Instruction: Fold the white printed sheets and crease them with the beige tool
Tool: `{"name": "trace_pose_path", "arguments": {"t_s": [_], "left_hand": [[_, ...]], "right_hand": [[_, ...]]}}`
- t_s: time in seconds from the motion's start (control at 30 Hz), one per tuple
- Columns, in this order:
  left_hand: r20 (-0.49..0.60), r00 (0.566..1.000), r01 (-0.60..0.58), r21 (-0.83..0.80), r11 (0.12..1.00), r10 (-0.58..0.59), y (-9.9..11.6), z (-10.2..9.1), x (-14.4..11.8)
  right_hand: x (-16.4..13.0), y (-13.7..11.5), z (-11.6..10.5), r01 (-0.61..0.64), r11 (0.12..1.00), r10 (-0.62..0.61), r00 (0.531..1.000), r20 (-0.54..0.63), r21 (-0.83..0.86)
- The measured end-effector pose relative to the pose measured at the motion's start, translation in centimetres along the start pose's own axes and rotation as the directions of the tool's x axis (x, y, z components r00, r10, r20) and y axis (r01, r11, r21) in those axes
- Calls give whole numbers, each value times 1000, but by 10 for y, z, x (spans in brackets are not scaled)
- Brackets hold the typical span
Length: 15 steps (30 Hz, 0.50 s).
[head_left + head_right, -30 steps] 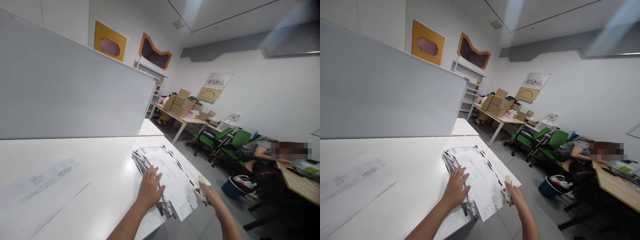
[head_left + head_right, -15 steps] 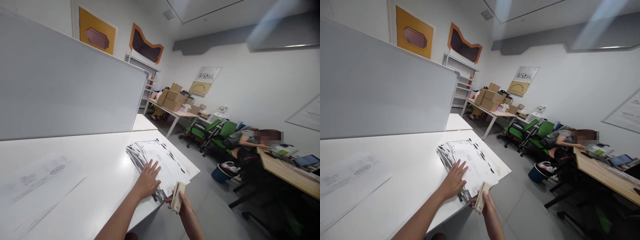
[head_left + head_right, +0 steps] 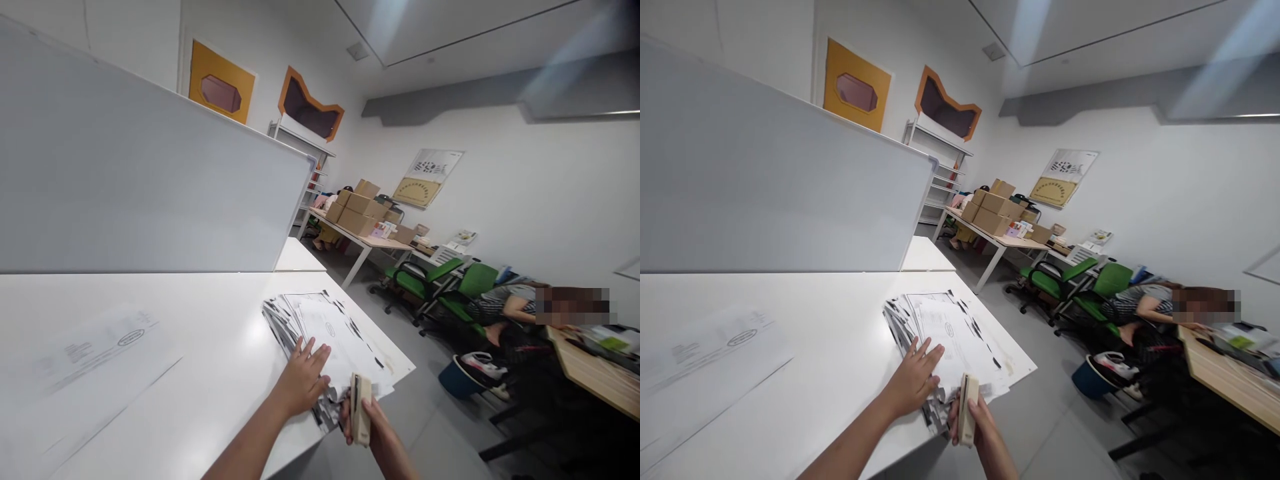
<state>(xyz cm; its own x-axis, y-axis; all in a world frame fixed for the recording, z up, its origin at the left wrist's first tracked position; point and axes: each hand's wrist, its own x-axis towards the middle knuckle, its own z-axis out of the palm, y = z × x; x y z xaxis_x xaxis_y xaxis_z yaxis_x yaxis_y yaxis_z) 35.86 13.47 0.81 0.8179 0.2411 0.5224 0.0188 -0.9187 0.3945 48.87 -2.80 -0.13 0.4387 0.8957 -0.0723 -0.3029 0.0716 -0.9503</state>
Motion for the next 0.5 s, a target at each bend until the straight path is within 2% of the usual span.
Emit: {"name": "trace_pose_path", "arguments": {"t_s": [0.17,0.27,0.37,0.5], "left_hand": [[-3,996,-87,-35,996,87,0,2,1],[-78,996,-39,-9,999,38,-3,6,2],[-85,996,15,-6,1000,-15,-4,8,2],[-66,994,-90,-63,994,85,0,5,0]], "right_hand": [[-15,22,-24,126,992,-127,987,-96,-10],[-19,32,-38,202,979,-204,964,-171,-29],[-16,29,-34,209,977,-213,955,-206,-37],[-15,22,-14,204,979,-203,954,-221,-18]]}}
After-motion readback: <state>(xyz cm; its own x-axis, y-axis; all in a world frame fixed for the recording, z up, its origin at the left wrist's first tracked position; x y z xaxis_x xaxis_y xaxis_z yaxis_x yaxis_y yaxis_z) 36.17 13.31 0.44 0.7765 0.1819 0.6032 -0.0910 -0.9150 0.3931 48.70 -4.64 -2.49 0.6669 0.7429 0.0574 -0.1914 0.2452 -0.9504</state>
